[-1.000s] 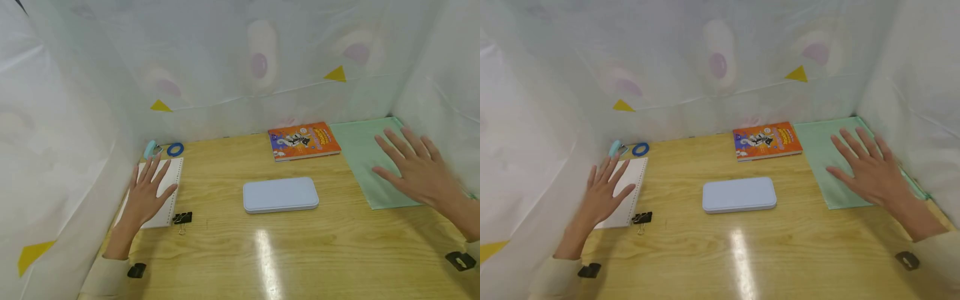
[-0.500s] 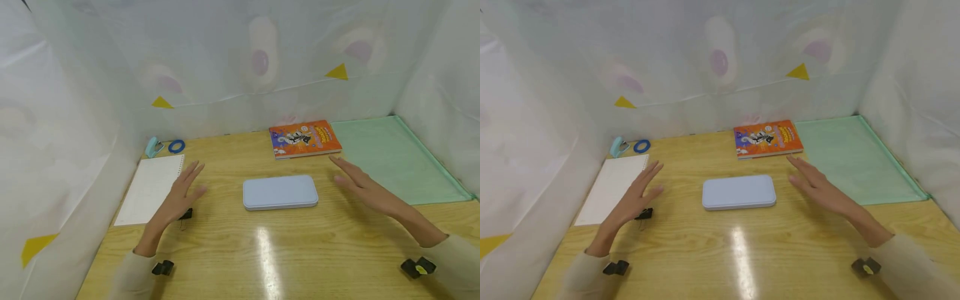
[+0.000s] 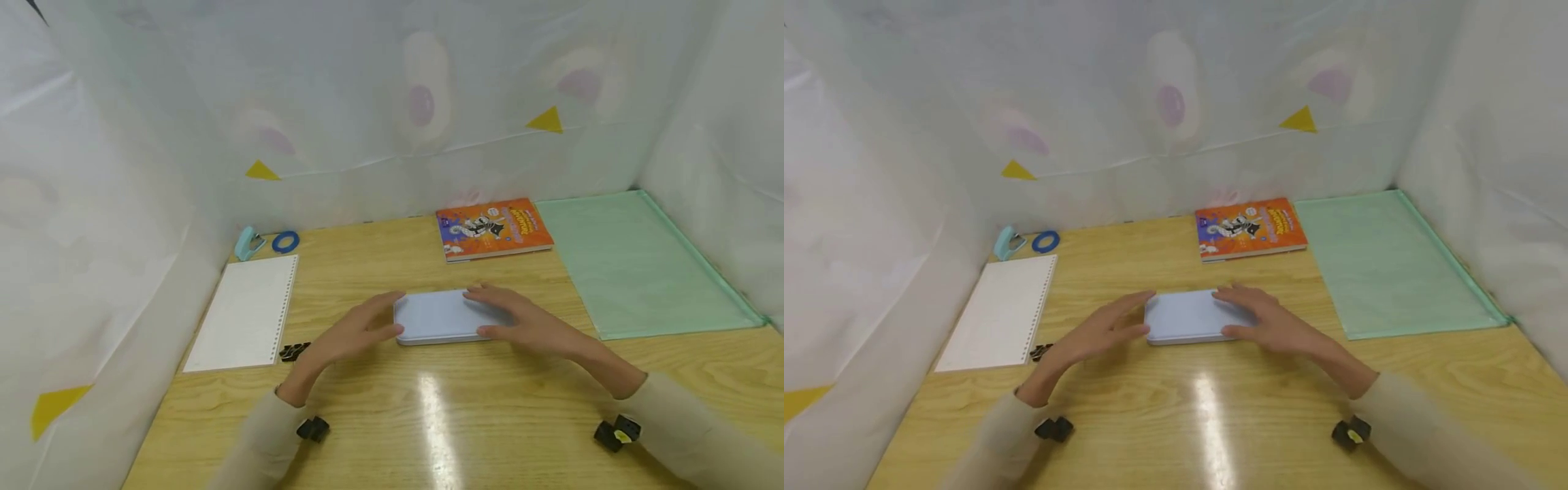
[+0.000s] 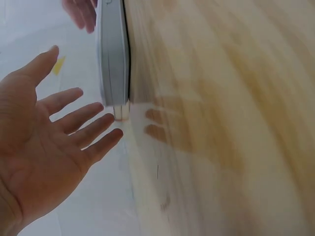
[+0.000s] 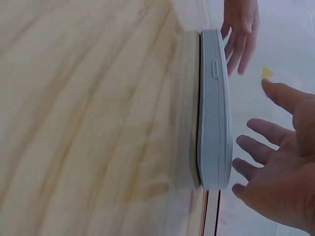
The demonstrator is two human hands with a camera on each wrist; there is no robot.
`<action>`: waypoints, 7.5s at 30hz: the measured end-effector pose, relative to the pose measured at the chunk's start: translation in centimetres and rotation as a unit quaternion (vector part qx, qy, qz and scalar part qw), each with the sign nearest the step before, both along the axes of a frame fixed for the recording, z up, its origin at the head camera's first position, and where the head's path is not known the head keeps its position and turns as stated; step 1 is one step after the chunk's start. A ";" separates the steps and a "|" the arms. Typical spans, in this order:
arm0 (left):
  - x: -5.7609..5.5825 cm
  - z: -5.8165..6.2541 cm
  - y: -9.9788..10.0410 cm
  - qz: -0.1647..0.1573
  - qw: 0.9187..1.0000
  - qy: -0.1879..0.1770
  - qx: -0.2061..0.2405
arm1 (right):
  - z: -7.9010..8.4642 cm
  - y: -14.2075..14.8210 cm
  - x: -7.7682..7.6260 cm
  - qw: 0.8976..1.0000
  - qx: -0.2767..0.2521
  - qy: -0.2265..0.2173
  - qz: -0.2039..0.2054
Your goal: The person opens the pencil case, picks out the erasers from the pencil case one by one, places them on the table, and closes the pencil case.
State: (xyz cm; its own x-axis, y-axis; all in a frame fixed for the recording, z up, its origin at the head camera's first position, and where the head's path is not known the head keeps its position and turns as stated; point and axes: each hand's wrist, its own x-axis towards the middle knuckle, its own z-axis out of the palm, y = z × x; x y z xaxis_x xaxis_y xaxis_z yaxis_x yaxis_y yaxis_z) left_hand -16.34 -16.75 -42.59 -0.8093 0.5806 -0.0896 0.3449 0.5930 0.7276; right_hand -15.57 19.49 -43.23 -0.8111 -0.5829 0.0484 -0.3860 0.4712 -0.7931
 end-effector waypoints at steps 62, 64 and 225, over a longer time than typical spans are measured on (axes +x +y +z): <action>-2.2 0.3 2.5 0.103 0.988 -0.096 0.055 | 2.0 -3.6 -3.8 0.951 0.136 0.235 0.149; -2.2 0.3 2.6 0.104 0.988 -0.097 0.053 | 2.0 -3.6 -3.8 0.951 0.140 0.234 0.145; 1.0 -3.2 3.4 -0.008 0.991 -0.085 -0.106 | -2.3 -4.3 0.3 1.000 0.010 -0.011 -0.008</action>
